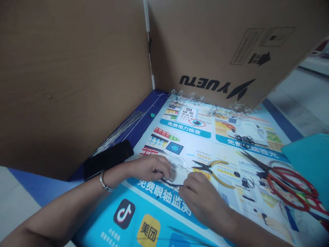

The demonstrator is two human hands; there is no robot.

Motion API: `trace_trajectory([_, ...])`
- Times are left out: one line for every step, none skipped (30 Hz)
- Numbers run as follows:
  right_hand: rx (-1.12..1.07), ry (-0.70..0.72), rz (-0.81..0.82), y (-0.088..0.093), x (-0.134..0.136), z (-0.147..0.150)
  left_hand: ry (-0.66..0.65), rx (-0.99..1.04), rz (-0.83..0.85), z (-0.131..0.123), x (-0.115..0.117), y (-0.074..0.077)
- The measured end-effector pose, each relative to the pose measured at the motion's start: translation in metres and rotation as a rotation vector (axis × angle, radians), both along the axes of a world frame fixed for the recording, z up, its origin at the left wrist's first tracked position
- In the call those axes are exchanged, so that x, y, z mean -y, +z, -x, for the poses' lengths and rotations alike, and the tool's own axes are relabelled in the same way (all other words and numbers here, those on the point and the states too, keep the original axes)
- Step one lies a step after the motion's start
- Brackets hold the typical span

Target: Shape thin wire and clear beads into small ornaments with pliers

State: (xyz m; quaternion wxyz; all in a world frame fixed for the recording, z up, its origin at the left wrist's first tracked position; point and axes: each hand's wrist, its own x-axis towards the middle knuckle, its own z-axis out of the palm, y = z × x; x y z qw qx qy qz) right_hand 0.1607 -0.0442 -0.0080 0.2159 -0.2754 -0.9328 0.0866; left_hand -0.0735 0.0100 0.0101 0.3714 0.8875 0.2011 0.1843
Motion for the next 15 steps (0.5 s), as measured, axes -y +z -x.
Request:
trace_trajectory([0.019, 0.011, -0.017, 0.000, 0.000, -0.001, -0.016, -0.011, -0.003, 0.001, 0.001, 0.002])
trace_trajectory([0.036, 0.024, -0.033, -0.001, 0.001, -0.002, -0.026, -0.024, -0.009, 0.002, 0.002, 0.005])
trace_trajectory([0.046, 0.034, -0.050, -0.001, 0.001, -0.002, -0.033, -0.036, -0.021, 0.003, 0.003, 0.008])
trace_trajectory([0.053, 0.041, -0.069, -0.001, 0.001, -0.003, -0.033, -0.049, -0.037, 0.003, 0.005, 0.012])
trace_trajectory([0.056, 0.045, -0.089, -0.001, 0.001, -0.003, -0.035, -0.061, -0.055, 0.003, 0.008, 0.014])
trace_trajectory([0.057, 0.053, -0.106, -0.001, 0.002, -0.003, -0.036, -0.073, -0.073, 0.003, 0.010, 0.017])
trace_trajectory([0.055, 0.063, -0.119, -0.001, 0.002, -0.004, -0.042, -0.082, -0.088, 0.003, 0.012, 0.019])
trace_trajectory([0.051, 0.078, -0.129, -0.001, 0.002, -0.004, -0.051, -0.089, -0.102, 0.002, 0.014, 0.020])
trace_trajectory([0.045, 0.091, -0.136, -0.001, 0.002, -0.005, -0.061, -0.092, -0.113, 0.001, 0.016, 0.020])
trace_trajectory([0.041, 0.108, -0.139, -0.001, 0.002, -0.005, -0.073, -0.092, -0.121, 0.001, 0.018, 0.021])
trace_trajectory([0.040, 0.123, -0.141, -0.001, 0.002, -0.006, -0.082, -0.092, -0.128, 0.001, 0.019, 0.021])
trace_trajectory([0.045, 0.134, -0.141, -0.001, 0.002, -0.007, -0.088, -0.092, -0.133, 0.000, 0.020, 0.021])
trace_trajectory([0.052, 0.141, -0.142, -0.001, 0.002, -0.007, -0.092, -0.093, -0.132, 0.000, 0.021, 0.021])
trace_trajectory([0.061, 0.144, -0.142, 0.000, 0.001, -0.008, -0.095, -0.101, -0.128, 0.001, 0.021, 0.022])
trace_trajectory([0.068, 0.144, -0.144, 0.000, 0.001, -0.008, -0.099, -0.114, -0.120, 0.002, 0.022, 0.023])
